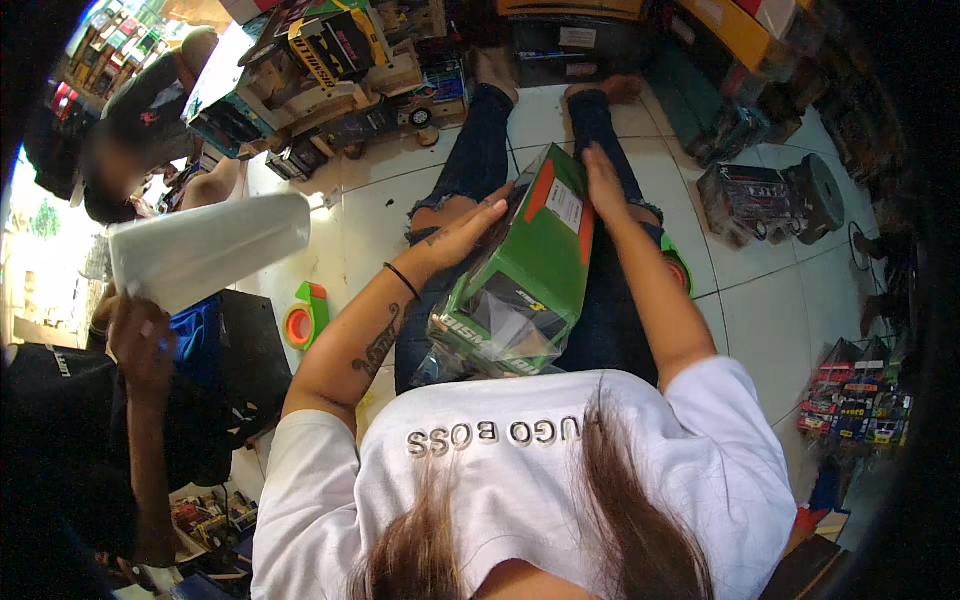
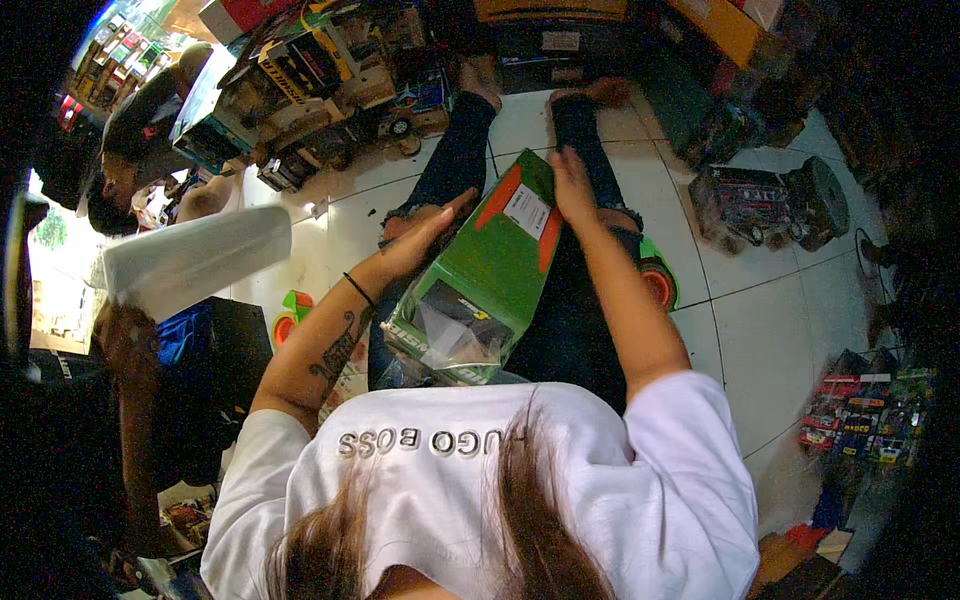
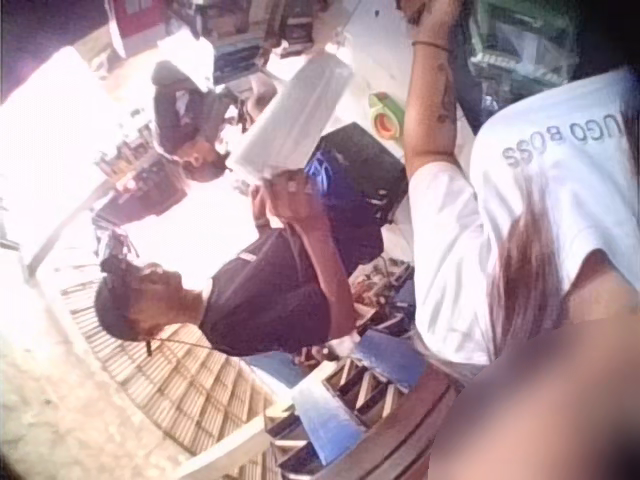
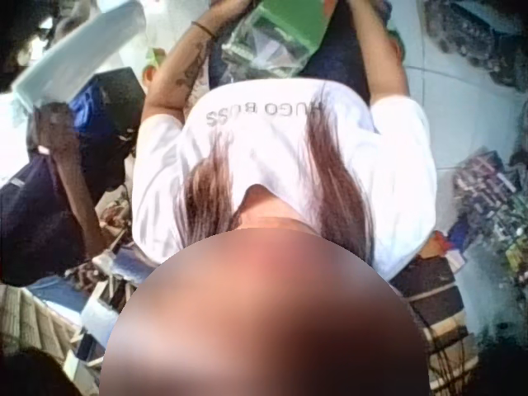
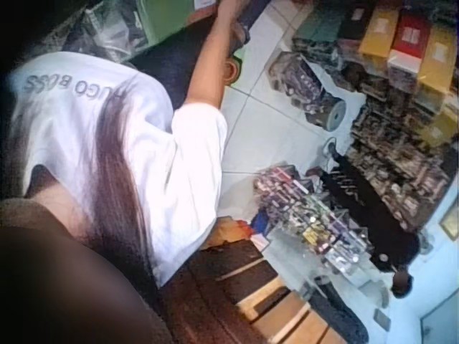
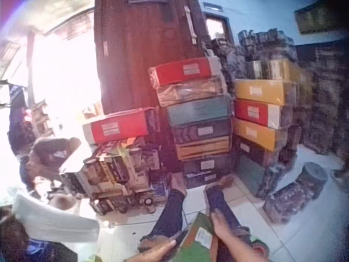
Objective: The person sits on the floor and wraps several toy boxes in clear plastic film using a handheld tape dispenser. They place each box in the film, fold the edges, and secure them with tape, repeating the process for multiple items.
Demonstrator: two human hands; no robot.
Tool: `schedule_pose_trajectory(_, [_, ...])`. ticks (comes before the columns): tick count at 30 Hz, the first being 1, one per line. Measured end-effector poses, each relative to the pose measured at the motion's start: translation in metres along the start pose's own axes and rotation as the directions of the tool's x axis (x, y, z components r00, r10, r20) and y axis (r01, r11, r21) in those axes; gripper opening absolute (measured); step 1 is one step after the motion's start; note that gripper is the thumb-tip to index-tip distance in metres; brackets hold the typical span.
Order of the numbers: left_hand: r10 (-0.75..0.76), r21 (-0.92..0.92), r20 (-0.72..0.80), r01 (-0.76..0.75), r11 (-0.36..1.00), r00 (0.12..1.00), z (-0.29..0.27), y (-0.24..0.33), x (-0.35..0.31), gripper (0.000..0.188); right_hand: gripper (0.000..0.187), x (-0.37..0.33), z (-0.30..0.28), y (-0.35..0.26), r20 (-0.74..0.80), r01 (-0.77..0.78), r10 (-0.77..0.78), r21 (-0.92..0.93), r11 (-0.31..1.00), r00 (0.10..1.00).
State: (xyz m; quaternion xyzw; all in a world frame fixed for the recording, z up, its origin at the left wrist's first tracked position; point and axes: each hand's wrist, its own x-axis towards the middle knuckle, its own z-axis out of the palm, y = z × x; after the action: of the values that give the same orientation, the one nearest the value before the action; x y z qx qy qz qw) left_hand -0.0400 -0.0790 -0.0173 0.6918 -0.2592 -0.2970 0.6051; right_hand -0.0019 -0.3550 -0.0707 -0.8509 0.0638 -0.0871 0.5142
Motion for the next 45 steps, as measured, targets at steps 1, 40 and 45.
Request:
schedule_pose_trajectory(1, [0.009, -0.020, 0.028, -0.009, 1.000, 1.000, 0.002, -0.006, 0.002, 0.076, 0.067, -0.037, 0.000, -0.020, -0.024, -0.118, 0.130, 0.283, 0.952, 0.991])
schedule_pose_trajectory(40, [0.614, 0.436, -0.461, -0.439, 0.786, 0.641, 0.054, 0.049, -0.078, 0.021, 0.006, -0.189, -0.059, -0.109, -0.053, 0.547, -0.546, 0.017, 0.837, 0.836])
schedule_pose_trajectory(45, [0.694, 0.701, -0.235, -0.376, 0.606, 0.681, 0.045, 0.053, -0.085, 0.025, 0.030, -0.190, -0.074, -0.103, 0.015, 0.485, -0.486, 0.029, 0.874, 0.874])
